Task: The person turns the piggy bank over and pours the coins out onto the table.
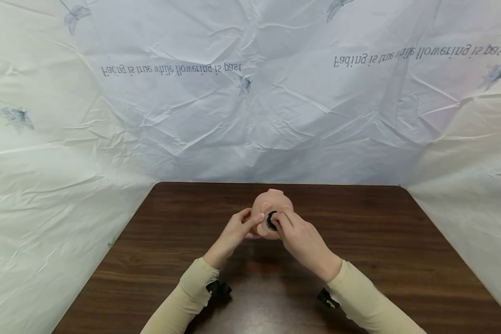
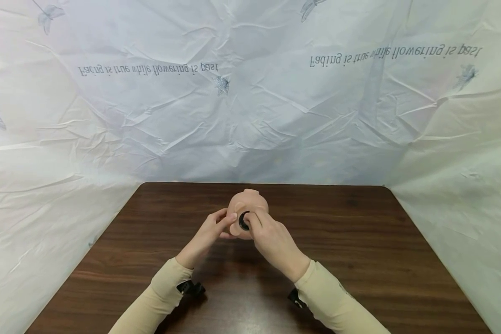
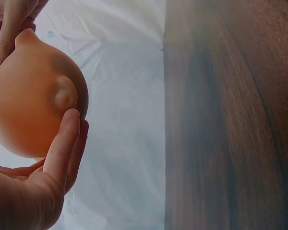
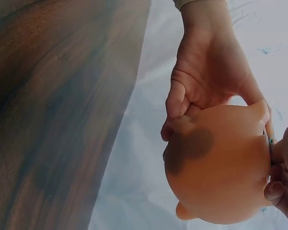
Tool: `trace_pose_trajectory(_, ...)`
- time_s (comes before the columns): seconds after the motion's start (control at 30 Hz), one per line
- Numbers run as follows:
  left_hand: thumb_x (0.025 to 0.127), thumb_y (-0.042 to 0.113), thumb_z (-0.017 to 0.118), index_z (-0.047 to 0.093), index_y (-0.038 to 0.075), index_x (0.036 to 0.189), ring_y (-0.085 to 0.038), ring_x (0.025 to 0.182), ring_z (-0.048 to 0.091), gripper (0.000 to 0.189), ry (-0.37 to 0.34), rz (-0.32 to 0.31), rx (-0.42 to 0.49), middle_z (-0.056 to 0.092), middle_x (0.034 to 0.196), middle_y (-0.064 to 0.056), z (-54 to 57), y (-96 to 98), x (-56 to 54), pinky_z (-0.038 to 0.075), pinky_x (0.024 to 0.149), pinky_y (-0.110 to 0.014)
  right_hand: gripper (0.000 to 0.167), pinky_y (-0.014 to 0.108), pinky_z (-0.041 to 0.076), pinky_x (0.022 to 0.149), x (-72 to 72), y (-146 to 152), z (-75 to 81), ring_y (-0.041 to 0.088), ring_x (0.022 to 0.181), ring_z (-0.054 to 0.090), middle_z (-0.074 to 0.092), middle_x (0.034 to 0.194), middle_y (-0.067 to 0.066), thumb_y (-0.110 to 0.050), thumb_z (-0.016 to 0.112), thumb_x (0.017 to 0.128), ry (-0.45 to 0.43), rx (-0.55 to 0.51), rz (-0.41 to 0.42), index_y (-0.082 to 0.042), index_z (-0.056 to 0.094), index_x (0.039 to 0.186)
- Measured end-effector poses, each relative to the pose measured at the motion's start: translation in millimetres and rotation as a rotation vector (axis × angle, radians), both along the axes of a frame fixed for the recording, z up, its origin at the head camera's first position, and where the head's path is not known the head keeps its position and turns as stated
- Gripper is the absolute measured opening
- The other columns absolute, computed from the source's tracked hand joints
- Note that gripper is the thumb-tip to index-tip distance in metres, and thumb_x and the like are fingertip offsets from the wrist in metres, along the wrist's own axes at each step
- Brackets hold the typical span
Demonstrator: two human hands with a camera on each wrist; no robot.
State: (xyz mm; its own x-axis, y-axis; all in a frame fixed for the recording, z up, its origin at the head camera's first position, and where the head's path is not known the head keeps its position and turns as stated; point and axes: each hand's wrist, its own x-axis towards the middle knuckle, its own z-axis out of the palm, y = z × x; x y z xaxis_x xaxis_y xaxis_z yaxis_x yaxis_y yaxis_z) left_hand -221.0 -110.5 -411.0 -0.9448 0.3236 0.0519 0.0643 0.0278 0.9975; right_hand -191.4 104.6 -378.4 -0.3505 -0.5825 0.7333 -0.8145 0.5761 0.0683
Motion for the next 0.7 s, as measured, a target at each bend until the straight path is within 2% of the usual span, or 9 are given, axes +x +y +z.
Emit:
trace_pose_trajectory(0.17, 0.100, 0.039, 0.061, 0.049, 0.001, 0.144, -0.026, 0.108, 0.064, 0.059, -0.010, 0.013, 0.003, 0.059, 0.128, -0.018, -2.4, -1.8, -2.1, 0.059, 0.086, -0.045, 0.026, 0.026, 0.056, 0.069, 4.1, 2, 7.5, 0.017, 0.086, 0.062, 0.059, 0.105, 0.010, -0.014, 0.039, 0.110, -0.016, -0.036, 0.011, 0.001, 0.060, 0.107)
trace_pose_trajectory(0.43, 0.101, 0.042, 0.060, 0.047, 0.000, 0.145, -0.024, 0.106, 0.065, 0.063, -0.018, 0.009, 0.000, 0.059, 0.129, -0.017, -3.3, -1.6, -3.9, 0.060, 0.084, -0.042, 0.030, 0.028, 0.057, 0.072, 6.9, 4, 14.9, 0.018, 0.086, 0.063, 0.060, 0.103, 0.011, -0.018, 0.040, 0.110, -0.001, -0.071, 0.027, 0.002, 0.062, 0.108)
trace_pose_trajectory(0.53, 0.101, 0.041, 0.060, 0.047, 0.000, 0.145, -0.024, 0.106, 0.065, 0.062, -0.018, 0.015, 0.001, 0.059, 0.129, -0.017, -4.0, -1.3, -4.6, 0.059, 0.084, -0.043, 0.022, 0.028, 0.057, 0.072, 3.4, 6, 12.9, 0.018, 0.087, 0.064, 0.061, 0.103, 0.010, -0.016, 0.049, 0.108, -0.030, -0.110, 0.035, 0.001, 0.063, 0.108)
trace_pose_trajectory(0.63, 0.100, 0.040, 0.061, 0.049, 0.001, 0.145, -0.024, 0.105, 0.065, 0.060, -0.021, 0.026, 0.001, 0.060, 0.128, -0.018, -4.2, -1.5, -5.1, 0.059, 0.085, -0.043, 0.010, 0.029, 0.056, 0.072, -2.7, 14, 12.0, 0.017, 0.086, 0.064, 0.062, 0.102, 0.009, -0.008, 0.062, 0.102, -0.075, -0.183, 0.040, -0.001, 0.064, 0.108)
trace_pose_trajectory(0.7, 0.100, 0.039, 0.062, 0.050, 0.001, 0.144, -0.024, 0.105, 0.066, 0.059, -0.020, 0.033, 0.007, 0.060, 0.127, -0.018, -4.3, -1.6, -5.7, 0.060, 0.084, -0.043, 0.012, 0.030, 0.056, 0.071, -6.6, 22, 13.5, 0.017, 0.086, 0.064, 0.063, 0.103, 0.009, -0.003, 0.068, 0.097, -0.097, -0.232, 0.026, -0.002, 0.065, 0.109)
